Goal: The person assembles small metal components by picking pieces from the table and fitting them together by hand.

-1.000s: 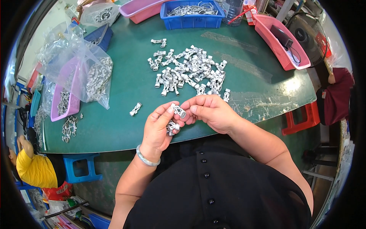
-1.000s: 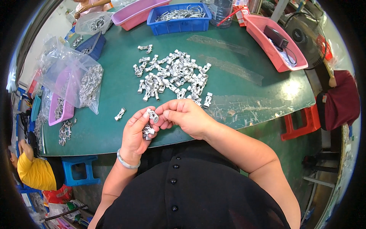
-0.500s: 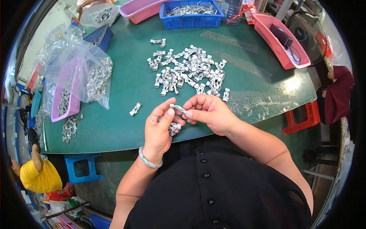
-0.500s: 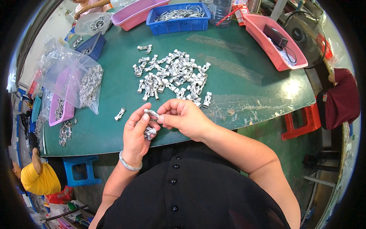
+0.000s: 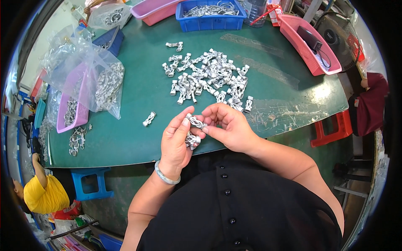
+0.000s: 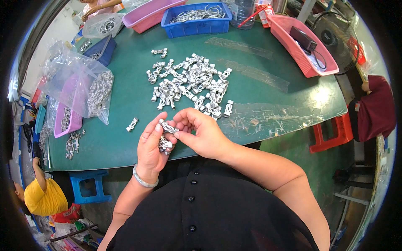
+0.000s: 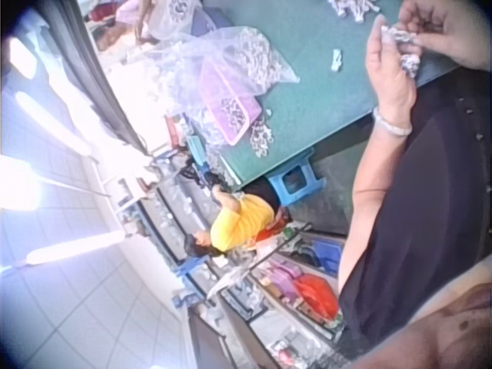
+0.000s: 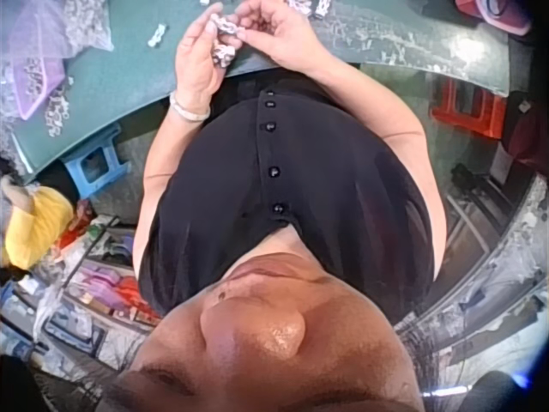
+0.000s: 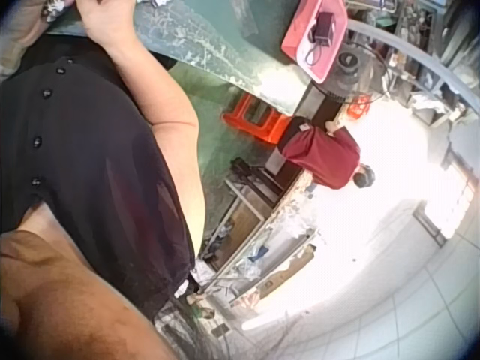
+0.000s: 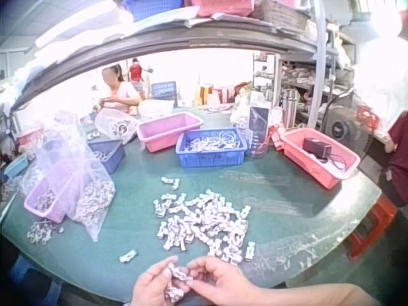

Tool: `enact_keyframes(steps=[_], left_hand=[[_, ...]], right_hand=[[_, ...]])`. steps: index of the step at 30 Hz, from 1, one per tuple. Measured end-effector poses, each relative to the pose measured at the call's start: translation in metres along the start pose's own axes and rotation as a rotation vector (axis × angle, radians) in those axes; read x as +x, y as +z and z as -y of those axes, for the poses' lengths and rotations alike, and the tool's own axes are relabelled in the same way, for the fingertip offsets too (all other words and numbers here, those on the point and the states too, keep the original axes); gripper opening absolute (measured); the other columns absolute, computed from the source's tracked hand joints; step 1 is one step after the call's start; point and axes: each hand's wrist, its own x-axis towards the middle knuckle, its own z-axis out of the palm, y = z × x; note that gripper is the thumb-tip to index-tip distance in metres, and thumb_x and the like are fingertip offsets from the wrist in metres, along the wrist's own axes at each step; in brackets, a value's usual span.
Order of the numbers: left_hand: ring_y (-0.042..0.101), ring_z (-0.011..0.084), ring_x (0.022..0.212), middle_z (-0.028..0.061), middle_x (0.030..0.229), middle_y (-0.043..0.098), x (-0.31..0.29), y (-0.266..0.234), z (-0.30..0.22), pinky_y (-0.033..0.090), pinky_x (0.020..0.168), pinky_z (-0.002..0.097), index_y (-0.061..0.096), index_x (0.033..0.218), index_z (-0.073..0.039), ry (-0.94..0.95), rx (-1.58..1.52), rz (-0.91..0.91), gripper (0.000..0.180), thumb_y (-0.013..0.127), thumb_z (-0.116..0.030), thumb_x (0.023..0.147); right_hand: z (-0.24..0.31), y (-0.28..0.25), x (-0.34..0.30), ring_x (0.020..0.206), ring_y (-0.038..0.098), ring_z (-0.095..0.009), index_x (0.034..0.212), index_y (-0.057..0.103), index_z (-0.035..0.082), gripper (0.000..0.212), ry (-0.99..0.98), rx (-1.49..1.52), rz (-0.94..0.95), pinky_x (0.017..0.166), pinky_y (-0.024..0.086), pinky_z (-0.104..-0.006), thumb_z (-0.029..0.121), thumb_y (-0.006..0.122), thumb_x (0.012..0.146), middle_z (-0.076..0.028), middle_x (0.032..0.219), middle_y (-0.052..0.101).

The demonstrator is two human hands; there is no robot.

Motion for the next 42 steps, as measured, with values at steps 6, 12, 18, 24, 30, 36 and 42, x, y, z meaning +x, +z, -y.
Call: enact_keyframes(steps=[6,12,18,24,30,36,42], left_hand=[[0.057,0.0125,0.062,0.0114,0.091,0.058,-0.001,0.003,-0.003,0.045,0.047,0.0207,0.047,0.113,-0.001,-0.021,-0.007,-0.037,0.028,0.042,-0.013,0.088],[0.058,0.0139,0.062,0.0105,0.088,0.058,-0.001,-0.009,-0.003,0.043,0.045,0.021,0.048,0.11,-0.002,-0.069,-0.1,-0.032,0.026,0.042,-0.014,0.088],[0.059,0.0155,0.061,0.0107,0.086,0.059,0.0,-0.021,-0.006,0.042,0.044,0.0219,0.049,0.106,-0.002,-0.14,-0.361,0.037,0.023,0.04,-0.014,0.088],[0.058,0.0156,0.061,0.0111,0.086,0.058,-0.002,-0.011,-0.012,0.041,0.04,0.0198,0.049,0.104,-0.002,-0.089,-0.11,-0.119,0.022,0.042,-0.016,0.087],[0.06,0.0142,0.063,0.0128,0.089,0.059,-0.005,-0.011,-0.013,0.041,0.041,0.0184,0.05,0.101,-0.003,-0.026,-0.007,-0.145,0.02,0.045,-0.016,0.087],[0.06,0.0123,0.064,0.012,0.09,0.06,-0.005,-0.009,-0.015,0.041,0.041,0.0176,0.051,0.099,-0.003,-0.005,0.036,-0.157,0.018,0.046,-0.017,0.087],[0.059,0.0118,0.063,0.012,0.088,0.06,-0.004,-0.007,-0.014,0.04,0.041,0.0169,0.051,0.097,-0.004,0.01,0.065,-0.151,0.018,0.049,-0.017,0.086]], right_hand=[[0.001,0.001,0.002,0.081,0.05,-0.006,0.1,0.048,0.0,0.024,0.073,0.21,0.011,0.074,0.043,-0.0211,-0.001,0.056,0.078,-0.003,0.091,0.055],[0.006,-0.004,0.006,0.078,0.051,-0.006,0.094,0.05,0.0,0.015,0.115,0.058,0.054,0.068,0.043,-0.0203,0.003,0.054,0.08,-0.002,0.082,0.055],[0.012,-0.014,0.039,0.076,0.052,-0.03,0.08,0.055,0.001,0.017,-0.289,-1.012,0.011,0.066,0.042,-0.0382,0.014,0.06,0.071,-0.011,0.075,0.055],[0.005,-0.007,0.066,0.076,0.053,-0.027,0.076,0.057,0.004,0.022,-0.268,-1.352,0.081,0.067,0.038,-0.0365,0.025,0.061,0.071,-0.009,0.073,0.054],[0.0,-0.007,0.073,0.068,0.054,-0.026,0.066,0.056,0.005,0.014,-0.305,-1.361,0.059,0.062,0.039,-0.0376,0.018,0.059,0.068,-0.008,0.065,0.054],[0.008,-0.017,0.062,0.065,0.054,-0.029,0.067,0.055,0.002,0.011,-0.314,-1.256,0.079,0.059,0.042,-0.038,0.013,0.058,0.066,-0.011,0.066,0.054],[0.014,-0.016,0.042,0.062,0.054,-0.017,0.075,0.058,0.001,0.009,-0.013,-0.694,0.029,0.056,0.043,-0.0285,0.006,0.05,0.074,-0.006,0.066,0.056]])
